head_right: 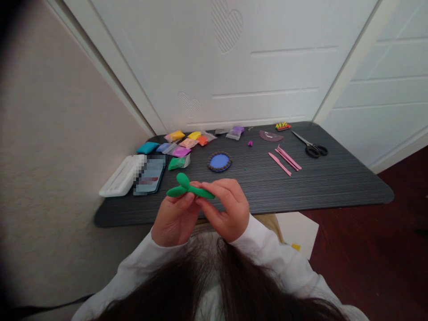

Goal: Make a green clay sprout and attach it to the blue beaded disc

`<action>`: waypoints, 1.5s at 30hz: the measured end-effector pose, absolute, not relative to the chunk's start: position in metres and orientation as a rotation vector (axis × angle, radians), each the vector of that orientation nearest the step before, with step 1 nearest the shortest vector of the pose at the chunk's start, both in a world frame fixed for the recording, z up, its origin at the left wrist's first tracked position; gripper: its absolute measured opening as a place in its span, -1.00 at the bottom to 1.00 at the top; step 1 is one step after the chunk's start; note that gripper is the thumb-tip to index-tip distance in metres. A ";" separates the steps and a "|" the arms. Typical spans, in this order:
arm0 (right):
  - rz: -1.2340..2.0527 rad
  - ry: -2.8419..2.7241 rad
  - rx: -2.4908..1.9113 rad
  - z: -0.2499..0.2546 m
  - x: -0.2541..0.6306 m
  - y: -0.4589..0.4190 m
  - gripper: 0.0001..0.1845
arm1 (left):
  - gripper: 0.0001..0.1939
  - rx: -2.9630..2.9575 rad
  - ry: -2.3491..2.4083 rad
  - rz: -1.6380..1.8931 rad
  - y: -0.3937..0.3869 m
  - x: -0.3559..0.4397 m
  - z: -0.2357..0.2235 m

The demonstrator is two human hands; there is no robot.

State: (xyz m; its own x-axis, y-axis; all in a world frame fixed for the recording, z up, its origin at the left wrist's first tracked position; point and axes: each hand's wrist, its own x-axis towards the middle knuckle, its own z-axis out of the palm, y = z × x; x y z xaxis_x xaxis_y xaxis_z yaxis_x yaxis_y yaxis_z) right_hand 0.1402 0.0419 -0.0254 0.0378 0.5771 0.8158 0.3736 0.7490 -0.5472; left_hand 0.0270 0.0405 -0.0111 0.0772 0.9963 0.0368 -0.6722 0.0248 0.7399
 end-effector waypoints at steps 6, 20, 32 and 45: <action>0.112 -1.579 -0.766 -0.028 0.142 0.044 -0.52 | -0.86 0.667 0.597 1.384 0.038 0.029 -0.009; 0.141 -1.572 -0.773 -0.027 0.142 0.042 -0.54 | -0.86 0.668 0.637 1.328 0.039 0.028 -0.012; 0.183 -1.547 -0.788 -0.028 0.142 0.042 -0.58 | -0.88 0.637 0.593 1.329 0.040 0.029 -0.011; 0.189 -1.570 -0.817 -0.029 0.144 0.040 -0.59 | -0.90 0.618 0.614 1.379 0.041 0.027 -0.010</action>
